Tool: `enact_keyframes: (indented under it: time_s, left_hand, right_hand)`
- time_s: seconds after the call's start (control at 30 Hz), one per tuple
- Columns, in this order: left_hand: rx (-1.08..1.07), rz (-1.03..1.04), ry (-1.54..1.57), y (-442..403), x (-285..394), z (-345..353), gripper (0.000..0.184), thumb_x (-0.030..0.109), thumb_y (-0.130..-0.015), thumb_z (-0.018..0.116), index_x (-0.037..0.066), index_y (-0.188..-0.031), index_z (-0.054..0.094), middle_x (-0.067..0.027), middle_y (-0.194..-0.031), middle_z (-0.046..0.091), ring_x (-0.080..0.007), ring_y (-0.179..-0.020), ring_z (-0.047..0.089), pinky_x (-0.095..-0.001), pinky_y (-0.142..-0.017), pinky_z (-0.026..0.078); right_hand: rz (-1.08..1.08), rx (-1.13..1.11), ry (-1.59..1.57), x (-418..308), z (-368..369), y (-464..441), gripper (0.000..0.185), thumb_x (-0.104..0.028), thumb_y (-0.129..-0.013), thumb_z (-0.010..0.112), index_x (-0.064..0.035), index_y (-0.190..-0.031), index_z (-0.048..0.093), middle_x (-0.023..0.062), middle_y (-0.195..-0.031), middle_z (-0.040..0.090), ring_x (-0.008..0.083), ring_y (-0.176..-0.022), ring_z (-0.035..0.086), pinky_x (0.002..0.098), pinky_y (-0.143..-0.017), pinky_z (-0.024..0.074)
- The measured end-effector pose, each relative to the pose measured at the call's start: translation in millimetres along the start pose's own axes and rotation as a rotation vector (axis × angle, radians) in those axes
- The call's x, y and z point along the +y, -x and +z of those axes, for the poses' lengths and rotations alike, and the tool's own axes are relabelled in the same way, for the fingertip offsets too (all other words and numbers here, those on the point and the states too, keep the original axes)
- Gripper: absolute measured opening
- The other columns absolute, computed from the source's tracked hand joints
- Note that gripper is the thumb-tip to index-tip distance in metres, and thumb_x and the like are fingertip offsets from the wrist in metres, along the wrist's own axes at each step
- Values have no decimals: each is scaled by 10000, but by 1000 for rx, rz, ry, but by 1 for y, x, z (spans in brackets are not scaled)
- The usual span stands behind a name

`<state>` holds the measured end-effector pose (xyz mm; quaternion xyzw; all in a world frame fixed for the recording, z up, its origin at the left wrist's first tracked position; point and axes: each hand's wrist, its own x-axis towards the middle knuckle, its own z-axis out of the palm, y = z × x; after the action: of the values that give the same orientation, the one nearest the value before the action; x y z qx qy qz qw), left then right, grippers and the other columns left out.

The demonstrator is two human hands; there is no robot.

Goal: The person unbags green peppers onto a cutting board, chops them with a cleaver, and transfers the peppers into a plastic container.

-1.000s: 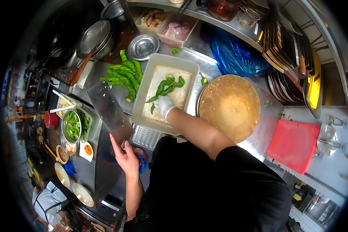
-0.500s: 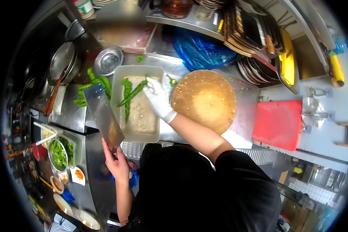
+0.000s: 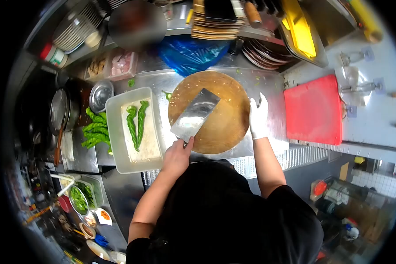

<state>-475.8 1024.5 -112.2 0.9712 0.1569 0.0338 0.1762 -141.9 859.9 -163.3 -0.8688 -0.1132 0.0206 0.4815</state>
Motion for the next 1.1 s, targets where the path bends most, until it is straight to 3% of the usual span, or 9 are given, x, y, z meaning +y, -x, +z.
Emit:
enact_keyframes:
  time_s: [0.1, 0.27, 0.4, 0.5, 0.7, 0.9, 0.97, 1.07, 1.1]
  left_hand:
    - [-50, 57, -45, -10, 3, 19, 581, 36, -850, 663, 58, -1430, 669, -141, -1061, 605, -335, -961, 634, -459, -796, 571]
    - [-21, 83, -13, -42, -2, 3, 461, 156, -920, 767, 43, -1363, 703, -197, -1219, 658, -385, -1078, 651, -494, -942, 560]
    - [196, -53, 30, -135, -19, -27, 678, 254, -973, 787, -9, -1542, 529, -330, -1530, 513, -511, -1386, 529, -542, -1167, 464]
    - [375, -103, 69, -232, -49, -40, 841, 244, -932, 836, 1, -1618, 414, -386, -1638, 355, -549, -1455, 451, -538, -1210, 418]
    - [396, -184, 193, -357, -65, -28, 1081, 400, -764, 964, -8, -1606, 423, -426, -1674, 233, -553, -1556, 273, -525, -1287, 287]
    - [507, -311, 92, -356, -73, 3, 525, 361, -821, 913, -57, -1098, 758, -482, -1568, 382, -610, -1489, 339, -520, -1272, 309]
    - [580, -331, -5, -343, -78, 1, 417, 324, -896, 872, -42, -1053, 749, -424, -1320, 638, -503, -1307, 593, -482, -1129, 468]
    - [399, -579, 615, -325, -61, -27, 327, 287, -975, 811, -27, -986, 721, -253, -912, 744, -316, -893, 710, -433, -845, 554]
    - [456, -533, 564, -321, -66, -31, 293, 261, -990, 794, -20, -969, 713, -194, -846, 718, -269, -804, 660, -418, -776, 532]
  right_hand:
    - [229, -108, 22, 49, -24, 10, 673, -339, -1070, 676, 32, -1589, 460, 271, -1582, 523, 346, -1497, 476, 447, -1242, 379]
    - [718, -568, -668, 67, -28, 23, 682, -356, -1079, 695, -74, -1646, 440, 93, -1583, 569, 221, -1459, 525, 374, -1222, 411]
    - [645, -541, -797, 83, -19, 30, 702, -289, -1065, 724, -54, -1651, 417, 123, -1550, 592, 218, -1406, 577, 369, -1184, 455]
    - [714, -477, -798, 71, -24, 40, 690, -277, -1068, 716, -44, -1645, 418, 141, -1539, 597, 232, -1383, 598, 367, -1174, 468]
    - [689, -468, -824, 88, -29, 65, 641, -237, -1077, 698, -11, -1619, 440, 151, -1544, 579, 246, -1429, 545, 373, -1211, 438]
    - [737, -453, -800, 82, -33, 65, 632, -212, -1077, 703, 5, -1610, 443, 130, -1511, 606, 236, -1372, 588, 388, -1146, 510]
    - [738, -446, -810, 87, -30, 67, 648, -211, -1069, 716, 6, -1613, 437, 129, -1504, 612, 237, -1363, 595, 384, -1136, 517]
    - [725, -441, -819, 77, -32, 68, 657, -226, -1067, 720, 12, -1611, 441, 139, -1512, 610, 244, -1373, 589, 377, -1149, 498]
    - [715, -438, -821, 73, -34, 67, 657, -234, -1068, 719, 16, -1610, 444, 144, -1518, 608, 246, -1380, 585, 375, -1158, 487]
